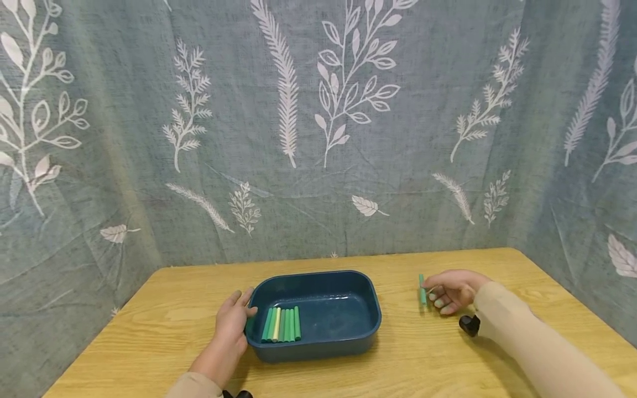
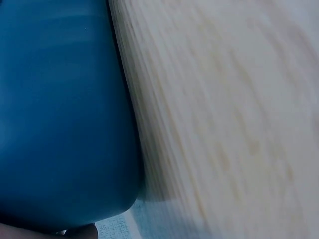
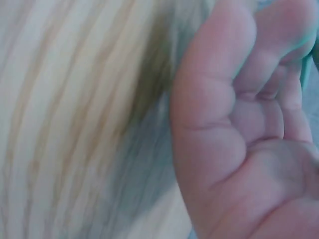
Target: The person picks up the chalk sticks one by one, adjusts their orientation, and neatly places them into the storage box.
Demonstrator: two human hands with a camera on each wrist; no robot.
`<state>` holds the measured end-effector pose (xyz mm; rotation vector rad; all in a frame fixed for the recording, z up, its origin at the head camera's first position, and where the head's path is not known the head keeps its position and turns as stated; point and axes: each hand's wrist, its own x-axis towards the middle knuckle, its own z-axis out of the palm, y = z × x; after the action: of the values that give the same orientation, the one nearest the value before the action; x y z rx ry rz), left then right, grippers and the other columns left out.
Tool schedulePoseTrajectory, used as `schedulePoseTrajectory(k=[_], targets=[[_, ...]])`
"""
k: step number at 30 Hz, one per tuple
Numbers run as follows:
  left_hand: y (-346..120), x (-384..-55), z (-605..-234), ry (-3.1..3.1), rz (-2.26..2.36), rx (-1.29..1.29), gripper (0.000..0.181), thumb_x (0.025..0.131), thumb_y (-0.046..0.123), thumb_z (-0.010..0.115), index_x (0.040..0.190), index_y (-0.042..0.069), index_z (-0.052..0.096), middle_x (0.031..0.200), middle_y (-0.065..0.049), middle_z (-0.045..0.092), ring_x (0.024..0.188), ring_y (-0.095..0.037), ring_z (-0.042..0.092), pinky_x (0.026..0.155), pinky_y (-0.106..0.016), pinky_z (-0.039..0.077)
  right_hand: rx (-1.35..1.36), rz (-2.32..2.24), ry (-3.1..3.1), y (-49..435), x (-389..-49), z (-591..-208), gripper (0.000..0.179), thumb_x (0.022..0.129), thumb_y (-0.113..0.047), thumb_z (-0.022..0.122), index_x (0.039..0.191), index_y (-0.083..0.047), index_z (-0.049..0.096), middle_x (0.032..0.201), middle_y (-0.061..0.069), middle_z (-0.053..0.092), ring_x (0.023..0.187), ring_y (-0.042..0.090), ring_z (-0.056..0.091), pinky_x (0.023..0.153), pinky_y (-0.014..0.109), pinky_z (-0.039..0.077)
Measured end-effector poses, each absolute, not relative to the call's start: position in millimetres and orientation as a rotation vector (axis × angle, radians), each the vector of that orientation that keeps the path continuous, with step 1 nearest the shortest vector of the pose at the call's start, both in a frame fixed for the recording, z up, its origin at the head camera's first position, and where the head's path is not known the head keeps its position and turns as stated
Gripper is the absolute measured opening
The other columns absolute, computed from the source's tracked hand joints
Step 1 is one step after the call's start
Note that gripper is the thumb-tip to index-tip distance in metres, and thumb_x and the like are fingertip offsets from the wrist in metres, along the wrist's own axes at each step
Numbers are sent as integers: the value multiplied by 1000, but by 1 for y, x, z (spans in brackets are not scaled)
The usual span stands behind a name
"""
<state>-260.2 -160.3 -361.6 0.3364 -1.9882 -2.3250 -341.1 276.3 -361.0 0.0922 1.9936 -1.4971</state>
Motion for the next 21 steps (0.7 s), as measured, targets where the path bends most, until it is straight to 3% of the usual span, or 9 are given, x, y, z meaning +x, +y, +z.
schedulePoseTrajectory(k=[8, 14, 21], targets=[[-158, -261, -364, -1983, -2334, 333, 72, 93, -15, 36, 152, -6, -5, 157, -24, 12, 144, -43, -4, 114, -52, 15, 5, -1643, 1952, 271, -331, -352, 17, 100, -23, 46, 96, -10, 56, 94, 5, 57, 82, 15, 60, 78, 34, 52], [-159, -264, -364, -1993, -2326, 317, 72, 93, -15, 36, 152, -6, -5, 157, -24, 12, 144, -43, -4, 114, -52, 14, -67, -1701, 1928, 255, -324, -339, 20, 100, -19, 47, 89, -10, 61, 84, 2, 63, 80, 14, 64, 84, 38, 53], [-160, -265, -366, -1997, -2328, 311, 72, 93, -16, 35, 151, -6, -7, 156, -25, 11, 143, -45, -5, 115, -52, 13, -164, -1728, 1890, 240, -316, -329, 25, 101, -18, 43, 86, -11, 62, 80, 0, 65, 76, 11, 65, 76, 30, 54]])
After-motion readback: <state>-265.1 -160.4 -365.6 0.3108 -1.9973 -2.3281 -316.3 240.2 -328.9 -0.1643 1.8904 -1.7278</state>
